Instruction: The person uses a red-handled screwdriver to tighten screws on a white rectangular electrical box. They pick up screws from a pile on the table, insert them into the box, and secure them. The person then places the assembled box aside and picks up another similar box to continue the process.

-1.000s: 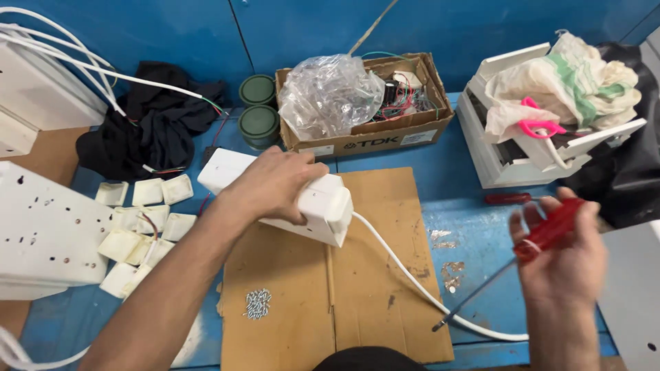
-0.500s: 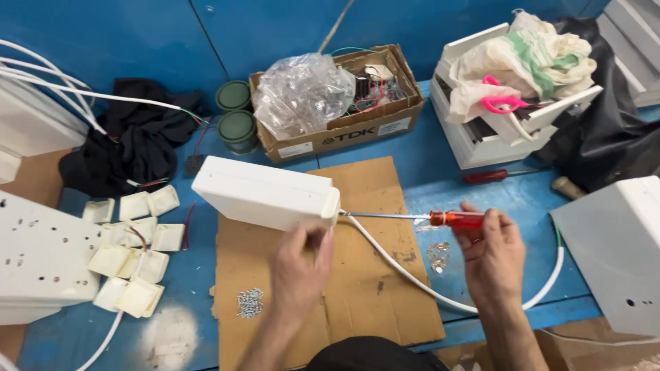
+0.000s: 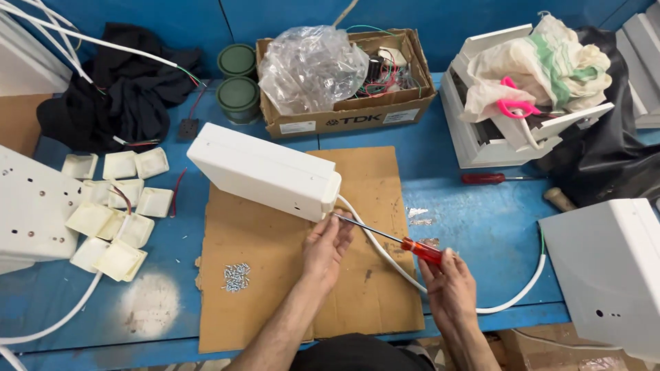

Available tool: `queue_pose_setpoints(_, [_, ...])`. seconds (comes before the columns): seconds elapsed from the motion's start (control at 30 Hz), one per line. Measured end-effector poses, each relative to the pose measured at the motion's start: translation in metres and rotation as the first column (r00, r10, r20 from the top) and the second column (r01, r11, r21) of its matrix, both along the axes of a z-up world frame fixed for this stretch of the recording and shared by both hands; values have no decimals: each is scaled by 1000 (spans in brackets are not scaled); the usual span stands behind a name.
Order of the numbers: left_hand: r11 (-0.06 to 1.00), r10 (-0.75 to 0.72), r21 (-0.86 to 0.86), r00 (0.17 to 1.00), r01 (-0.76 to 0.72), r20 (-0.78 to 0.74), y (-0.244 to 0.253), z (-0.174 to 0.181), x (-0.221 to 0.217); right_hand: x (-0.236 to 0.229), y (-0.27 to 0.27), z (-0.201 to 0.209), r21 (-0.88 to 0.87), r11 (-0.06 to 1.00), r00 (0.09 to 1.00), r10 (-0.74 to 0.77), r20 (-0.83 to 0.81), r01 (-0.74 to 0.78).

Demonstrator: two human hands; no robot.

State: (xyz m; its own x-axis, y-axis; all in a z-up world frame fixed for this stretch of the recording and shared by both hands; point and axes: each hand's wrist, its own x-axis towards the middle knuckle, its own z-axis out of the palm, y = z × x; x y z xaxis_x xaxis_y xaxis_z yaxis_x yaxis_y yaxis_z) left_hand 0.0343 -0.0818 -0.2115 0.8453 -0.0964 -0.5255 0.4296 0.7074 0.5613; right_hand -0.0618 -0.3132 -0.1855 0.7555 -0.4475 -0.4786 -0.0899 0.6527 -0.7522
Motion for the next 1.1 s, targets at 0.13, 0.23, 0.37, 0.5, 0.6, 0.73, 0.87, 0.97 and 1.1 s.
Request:
queue_pose_setpoints(0.13, [996, 59, 67, 998, -59, 3, -4, 9, 0, 6, -18, -10, 46, 985, 984, 171, -55, -169])
queue_pose_setpoints(0.23, [979, 164, 121, 986, -162, -6, -16, 4, 4, 16, -30, 1, 25, 936, 922, 351, -165, -352])
queue_pose_setpoints(0.37, [951, 275, 141, 961, -276, 24, -25, -11, 3, 25, -56, 10, -61, 787, 784, 600, -158, -614])
queue_pose_setpoints(0.5, [938, 320, 134, 947, -319, 9, -22, 12, 1, 43, -57, 39, -243, 427, 479, 849, -223, -871])
queue_pose_setpoints(0.6, [937, 339, 83, 941, -339, 7, -24, 18, 2, 60, -57, 31, -146, 310, 337, 912, -235, -940])
queue_pose_setpoints(0.73, [923, 379, -63, 925, -379, -13, -33, 33, 3, 68, -50, 13, -327, 172, 282, 902, -326, -929])
queue_pose_setpoints(0.87, [891, 441, -102, 896, -443, -48, -45, 39, 24, 69, -40, 28, -781, -91, 466, 758, -456, -617])
queue_pose_setpoints(0.97, [877, 457, -83, 876, -472, -154, -52, 44, 24, 59, -26, 44, -914, -165, 613, 696, -374, -370])
queue_pose_setpoints(1.1, [889, 446, -66, 890, -453, -99, -50, 46, 24, 55, -14, 55, -961, -237, 739, 621, -263, -143])
